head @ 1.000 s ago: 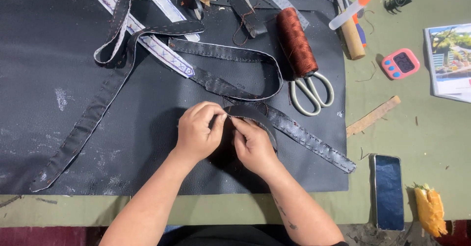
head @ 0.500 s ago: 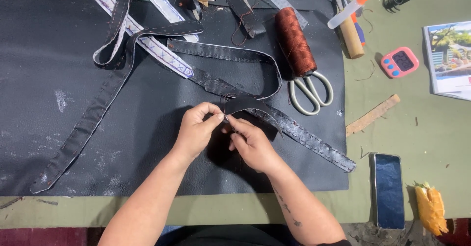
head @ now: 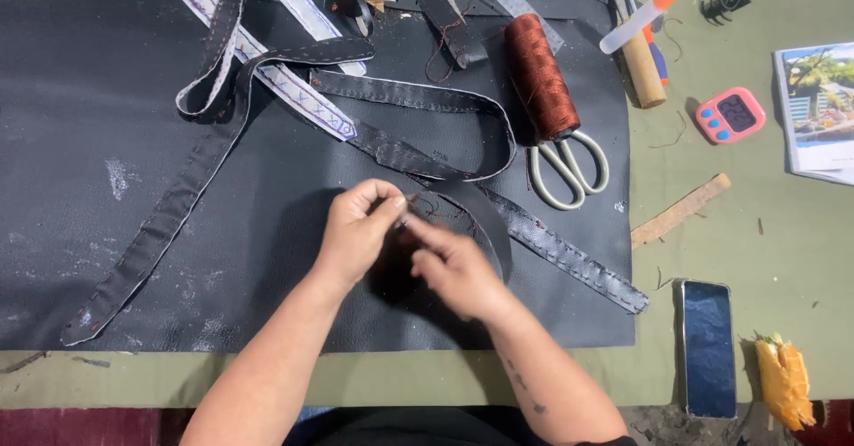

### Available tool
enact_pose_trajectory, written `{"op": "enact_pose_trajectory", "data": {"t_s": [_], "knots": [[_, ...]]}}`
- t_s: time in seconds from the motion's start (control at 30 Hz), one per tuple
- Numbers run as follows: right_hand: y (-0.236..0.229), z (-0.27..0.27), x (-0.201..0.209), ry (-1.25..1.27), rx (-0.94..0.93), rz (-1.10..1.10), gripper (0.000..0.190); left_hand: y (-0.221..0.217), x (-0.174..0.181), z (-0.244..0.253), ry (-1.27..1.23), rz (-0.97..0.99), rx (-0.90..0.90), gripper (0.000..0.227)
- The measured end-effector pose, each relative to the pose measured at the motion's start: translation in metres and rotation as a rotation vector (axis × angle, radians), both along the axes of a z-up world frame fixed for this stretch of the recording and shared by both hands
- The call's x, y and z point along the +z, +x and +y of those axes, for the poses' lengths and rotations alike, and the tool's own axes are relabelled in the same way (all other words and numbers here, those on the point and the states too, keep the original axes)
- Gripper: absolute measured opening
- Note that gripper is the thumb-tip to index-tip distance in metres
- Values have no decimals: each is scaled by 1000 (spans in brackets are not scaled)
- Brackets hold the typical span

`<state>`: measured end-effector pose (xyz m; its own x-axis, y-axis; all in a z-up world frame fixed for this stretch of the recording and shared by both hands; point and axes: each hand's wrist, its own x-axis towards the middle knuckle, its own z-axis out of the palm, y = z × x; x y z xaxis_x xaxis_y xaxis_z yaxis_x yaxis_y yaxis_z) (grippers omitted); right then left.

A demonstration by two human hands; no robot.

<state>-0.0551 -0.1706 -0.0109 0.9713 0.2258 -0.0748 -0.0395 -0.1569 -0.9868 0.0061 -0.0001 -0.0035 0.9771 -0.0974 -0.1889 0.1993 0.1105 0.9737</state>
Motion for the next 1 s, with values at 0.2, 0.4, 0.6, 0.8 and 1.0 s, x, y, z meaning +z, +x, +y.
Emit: {"op": "enact_pose_trajectory", "data": {"t_s": [0.2,0.4,0.6,0.8,1.0], "knots": [[10,-19,19,43,-101,-128,36,0,17,8,27,-16,-24,6],[10,-16,5,-39,-92,-204,30,1,16,5,56,-101,-58,6],[7,-8,14,-23,-118,-129,31,-3,10,0,237,-247,-9,4],[7,-3,13,1,-143,-75,38,-10,17,-6,318,-454,48,4],[9,-5,-7,81,-200,-75,44,-9,8,-8,328,-496,50,4]]}}
